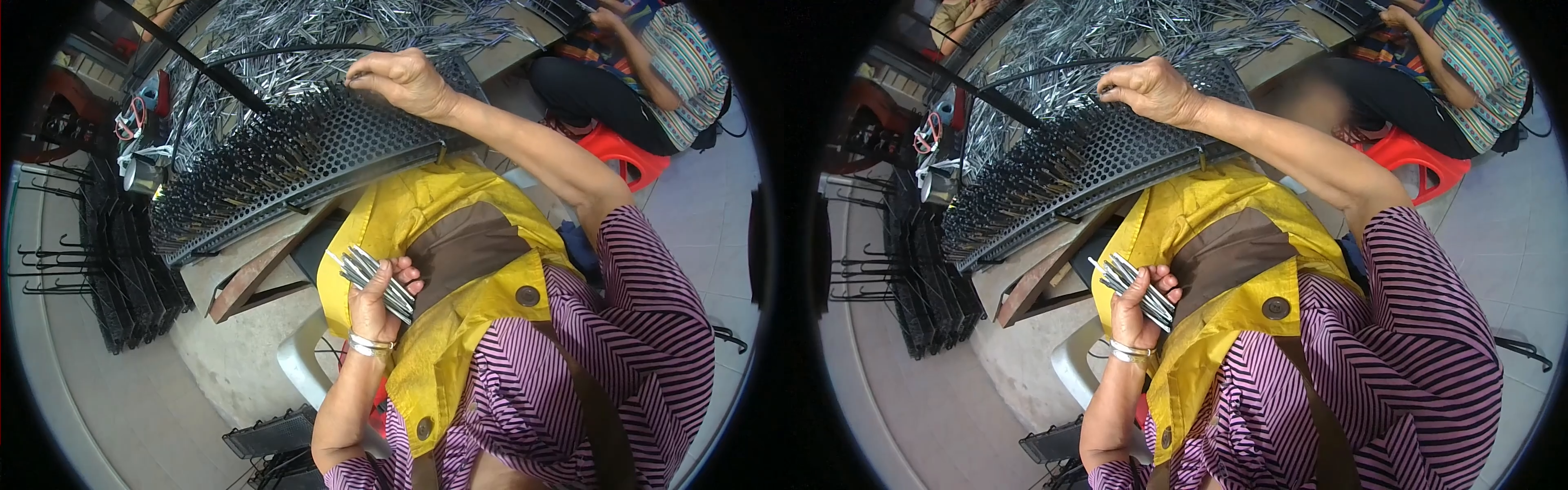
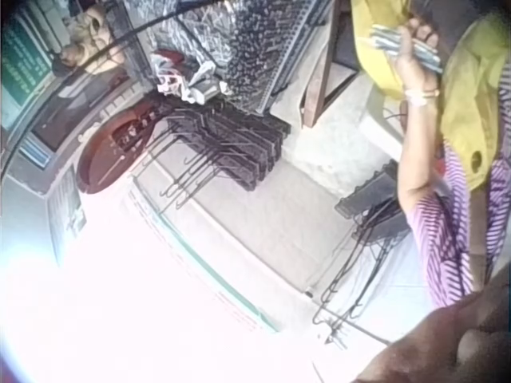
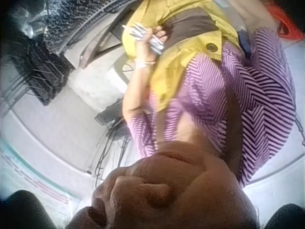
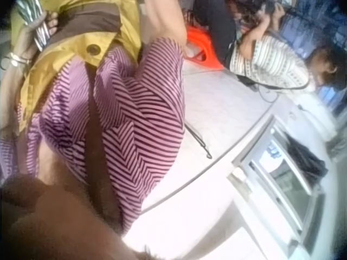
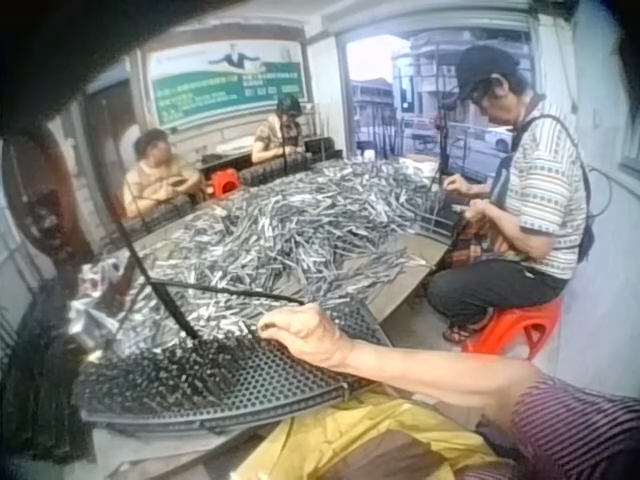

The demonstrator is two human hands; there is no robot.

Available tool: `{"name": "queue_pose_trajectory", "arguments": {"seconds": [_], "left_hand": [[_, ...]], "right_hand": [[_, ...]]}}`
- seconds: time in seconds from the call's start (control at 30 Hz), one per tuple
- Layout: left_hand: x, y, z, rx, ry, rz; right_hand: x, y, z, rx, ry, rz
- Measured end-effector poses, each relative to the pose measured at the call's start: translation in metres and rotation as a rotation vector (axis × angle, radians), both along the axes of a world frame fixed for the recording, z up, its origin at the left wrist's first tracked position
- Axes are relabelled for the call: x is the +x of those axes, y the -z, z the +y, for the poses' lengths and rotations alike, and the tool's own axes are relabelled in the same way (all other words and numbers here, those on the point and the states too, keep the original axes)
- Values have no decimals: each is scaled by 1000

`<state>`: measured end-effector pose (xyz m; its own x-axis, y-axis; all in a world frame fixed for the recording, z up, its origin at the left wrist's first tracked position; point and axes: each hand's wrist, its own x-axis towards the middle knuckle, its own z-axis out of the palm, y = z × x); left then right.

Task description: Sort and arrange thin metal rods into a perforated metal tray.

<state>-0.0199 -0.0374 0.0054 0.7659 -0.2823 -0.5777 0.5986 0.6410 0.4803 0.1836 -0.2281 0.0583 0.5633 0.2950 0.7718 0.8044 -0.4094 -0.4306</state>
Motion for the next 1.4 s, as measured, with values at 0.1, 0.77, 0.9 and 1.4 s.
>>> {"name": "queue_pose_trajectory", "arguments": {"seconds": [0.1,0.77,0.9,1.4], "left_hand": [[0,0,1,4,-3,-6],[2,-1,1,-8,-13,-17],[2,0,1,-2,-7,-29],[3,0,1,30,18,-40]], "right_hand": [[-2,-3,1,13,16,24],[-9,8,-16,28,104,160],[-7,8,-17,29,107,164],[-7,4,-21,105,120,264]]}}
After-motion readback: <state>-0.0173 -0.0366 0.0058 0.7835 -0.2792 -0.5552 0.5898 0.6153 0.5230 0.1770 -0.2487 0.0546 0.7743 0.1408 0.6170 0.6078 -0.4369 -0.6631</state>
